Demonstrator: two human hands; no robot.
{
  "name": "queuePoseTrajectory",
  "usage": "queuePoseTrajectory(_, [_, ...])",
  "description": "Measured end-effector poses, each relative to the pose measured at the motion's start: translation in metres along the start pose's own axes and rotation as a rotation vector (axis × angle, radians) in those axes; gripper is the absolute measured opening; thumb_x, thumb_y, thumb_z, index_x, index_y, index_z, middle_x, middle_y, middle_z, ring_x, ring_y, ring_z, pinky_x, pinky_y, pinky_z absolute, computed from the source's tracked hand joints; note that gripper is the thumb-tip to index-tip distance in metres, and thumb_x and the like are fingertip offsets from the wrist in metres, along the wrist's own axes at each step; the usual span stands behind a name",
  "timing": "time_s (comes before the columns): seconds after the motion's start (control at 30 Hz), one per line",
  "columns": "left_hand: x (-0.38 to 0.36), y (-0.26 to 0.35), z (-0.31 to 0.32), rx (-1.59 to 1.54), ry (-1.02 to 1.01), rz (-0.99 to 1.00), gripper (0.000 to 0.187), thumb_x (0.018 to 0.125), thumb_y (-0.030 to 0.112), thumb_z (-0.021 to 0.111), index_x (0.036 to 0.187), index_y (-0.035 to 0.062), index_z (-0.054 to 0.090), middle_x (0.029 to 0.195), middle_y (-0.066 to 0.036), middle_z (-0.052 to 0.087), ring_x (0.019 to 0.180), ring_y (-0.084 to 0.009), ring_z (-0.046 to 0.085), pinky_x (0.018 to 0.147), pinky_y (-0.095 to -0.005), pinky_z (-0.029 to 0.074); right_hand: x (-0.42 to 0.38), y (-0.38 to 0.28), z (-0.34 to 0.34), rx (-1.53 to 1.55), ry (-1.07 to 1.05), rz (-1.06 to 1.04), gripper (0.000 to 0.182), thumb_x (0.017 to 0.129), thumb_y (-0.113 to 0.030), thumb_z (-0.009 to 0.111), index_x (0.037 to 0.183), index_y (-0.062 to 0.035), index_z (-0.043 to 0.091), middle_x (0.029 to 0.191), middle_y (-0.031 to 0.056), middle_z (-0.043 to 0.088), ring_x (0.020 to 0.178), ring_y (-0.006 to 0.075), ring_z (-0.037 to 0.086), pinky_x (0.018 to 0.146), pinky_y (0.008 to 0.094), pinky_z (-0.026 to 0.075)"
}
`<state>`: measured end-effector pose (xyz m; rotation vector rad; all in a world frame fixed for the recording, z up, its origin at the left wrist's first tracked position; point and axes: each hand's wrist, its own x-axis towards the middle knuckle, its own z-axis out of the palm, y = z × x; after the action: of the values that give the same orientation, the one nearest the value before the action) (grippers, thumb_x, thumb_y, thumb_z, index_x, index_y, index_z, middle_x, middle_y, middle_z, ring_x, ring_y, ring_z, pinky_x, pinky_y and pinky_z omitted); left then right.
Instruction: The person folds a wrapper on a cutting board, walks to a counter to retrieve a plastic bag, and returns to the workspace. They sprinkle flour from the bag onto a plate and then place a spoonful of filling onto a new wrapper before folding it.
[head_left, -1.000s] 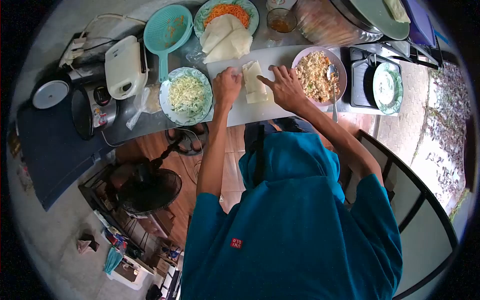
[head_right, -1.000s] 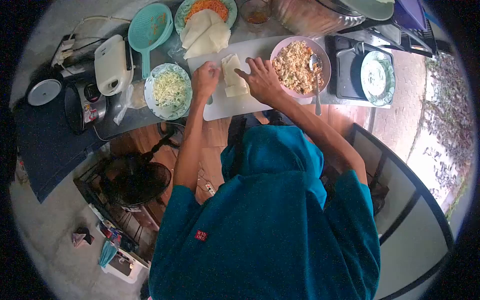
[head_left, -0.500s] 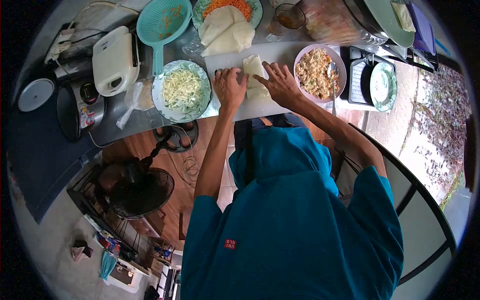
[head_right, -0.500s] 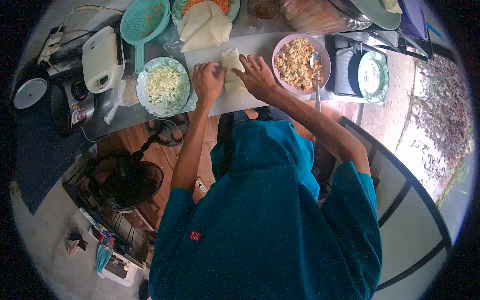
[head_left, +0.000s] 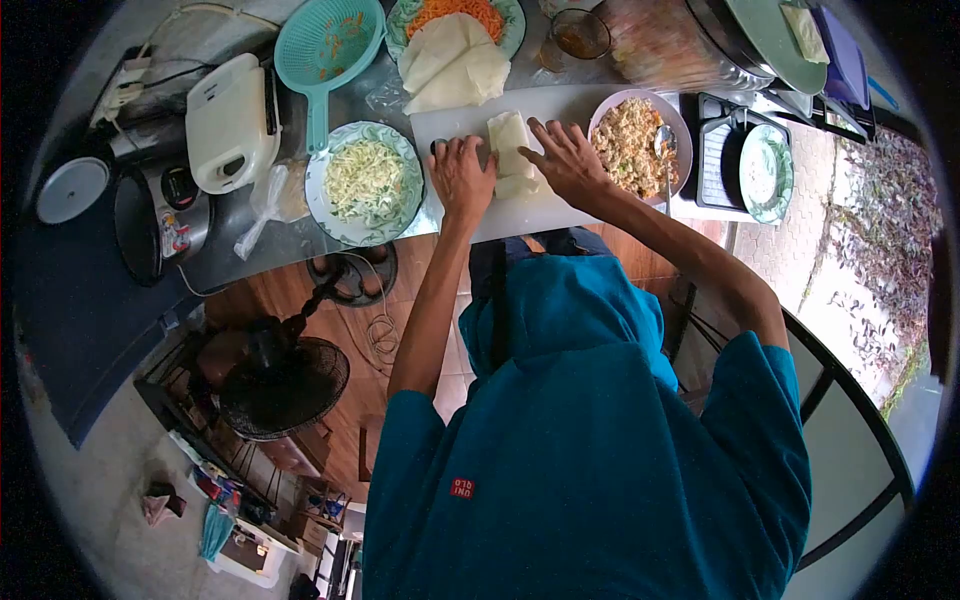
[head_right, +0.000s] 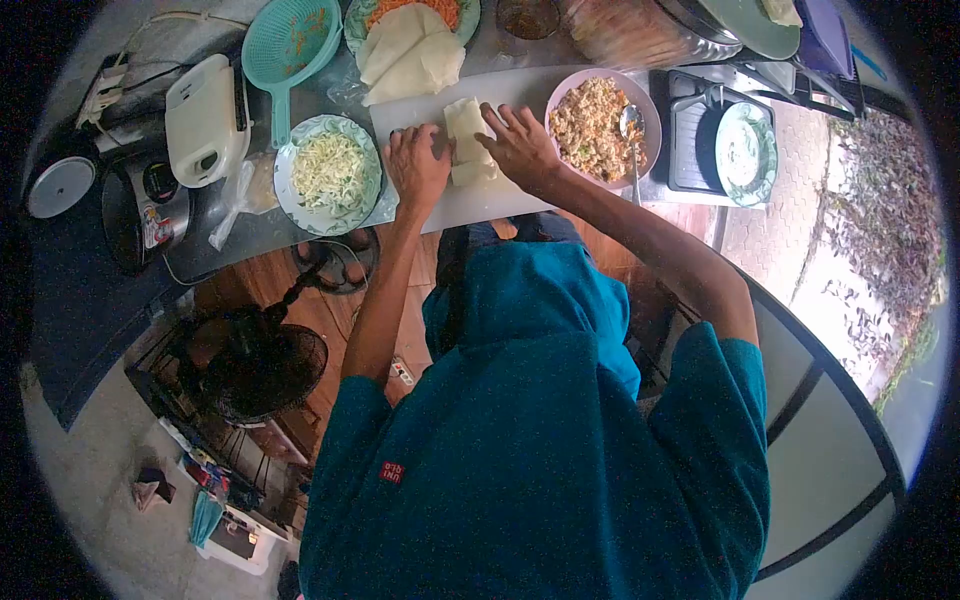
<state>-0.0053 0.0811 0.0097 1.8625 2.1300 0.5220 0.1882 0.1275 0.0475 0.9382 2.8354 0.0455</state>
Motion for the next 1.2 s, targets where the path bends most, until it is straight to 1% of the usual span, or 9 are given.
queuePoseTrajectory(0.1, [-0.001,-0.001,-0.001,-0.019,0.001,-0.001,0.028,0.077,0.026,0.072,0.099,0.0106,0.066,0.095,-0.008,0.065,0.097,-0.0285,0.054,0.085,-0.0427,0.037,0.004,0.007,-0.004,0.089,0.004,0.037,0.049,0.083,-0.02,0.06,0.133,-0.0182,0.056,0.138,0.0154,0.044,0.119,0.0273,0.044,0.093,0.0397,0.037])
queuePoseTrajectory(0.3, [-0.001,-0.008,0.006,-0.073,0.063,0.02,0.026,0.077,0.023,0.072,0.1,0.0104,0.066,0.09,-0.007,0.064,0.092,-0.0292,0.057,0.081,-0.0435,0.041,0.029,0.017,0.02,0.856,0.208,0.414,0.068,0.077,-0.018,0.067,0.139,-0.0029,0.042,0.115,0.0218,0.059,0.106,0.0394,0.057,0.089,0.0481,0.044])
queuePoseTrajectory(0.43, [0.001,-0.01,0.006,-0.197,-0.006,-0.018,0.033,0.077,0.023,0.073,0.106,0.0087,0.065,0.098,-0.009,0.064,0.097,-0.031,0.057,0.085,-0.0439,0.041,0.045,0.015,0.039,1.04,0.217,0.463,0.074,0.073,-0.019,0.072,0.138,-0.0025,0.041,0.099,0.0182,0.066,0.096,0.0377,0.063,0.083,0.046,0.05])
queuePoseTrajectory(0.5, [0.004,-0.009,0.005,-0.242,-0.018,-0.007,0.036,0.077,0.021,0.074,0.109,0.0081,0.064,0.098,-0.01,0.063,0.095,-0.0305,0.057,0.085,-0.0433,0.043,0.048,0.016,0.041,1.044,0.235,0.496,0.076,0.072,-0.014,0.076,0.14,-0.0054,0.042,0.09,0.0156,0.066,0.082,0.0308,0.066,0.077,0.0397,0.053])
queuePoseTrajectory(0.6, [0.007,-0.009,0.005,-0.396,-0.043,-0.016,0.043,0.076,0.018,0.075,0.115,0.0071,0.061,0.097,-0.01,0.062,0.092,-0.0289,0.057,0.083,-0.0418,0.045,0.054,0.02,0.043,1.08,0.142,0.526,0.074,0.071,-0.014,0.072,0.139,-0.0064,0.043,0.086,0.0126,0.069,0.082,0.0323,0.067,0.076,0.0412,0.053])
queuePoseTrajectory(0.73, [0.015,-0.014,0.008,-0.607,-0.055,0.033,0.06,0.074,0.01,0.077,0.129,0.007,0.052,0.097,-0.008,0.064,0.082,-0.0211,0.055,0.078,-0.0366,0.048,0.049,0.029,0.035,1.206,0.138,0.456,0.071,0.071,-0.01,0.07,0.138,-0.0066,0.045,0.083,0.0126,0.069,0.08,0.0305,0.067,0.075,0.0388,0.054])
queuePoseTrajectory(0.8, [0.018,-0.016,0.008,-0.594,-0.073,0.069,0.064,0.073,0.011,0.078,0.131,0.0071,0.051,0.099,-0.008,0.064,0.081,-0.0205,0.054,0.078,-0.0359,0.048,0.046,0.033,0.03,1.246,0.063,0.401,0.07,0.075,-0.001,0.072,0.139,-0.0054,0.046,0.087,0.0081,0.064,0.081,0.0171,0.065,0.077,0.0309,0.053])
queuePoseTrajectory(1.07, [0.03,-0.021,0.004,-0.598,-0.231,-0.009,0.078,0.069,0.016,0.082,0.137,0.007,0.045,0.099,-0.006,0.065,0.081,-0.0194,0.053,0.077,-0.0344,0.046,0.042,0.034,0.036,1.432,0.092,0.267,0.07,0.074,-0.005,0.068,0.14,-0.0082,0.045,0.088,0.0133,0.066,0.083,0.0215,0.066,0.078,0.035,0.054])
queuePoseTrajectory(1.2, [0.04,-0.022,0.007,-0.502,-0.337,0.048,0.059,0.07,0.019,0.081,0.123,0.0059,0.057,0.093,-0.008,0.063,0.081,-0.0217,0.054,0.076,-0.0353,0.046,0.045,0.034,0.039,1.435,0.067,0.262,0.072,0.073,-0.006,0.069,0.14,-0.0102,0.045,0.094,0.0148,0.067,0.087,0.0236,0.067,0.081,0.0364,0.054])
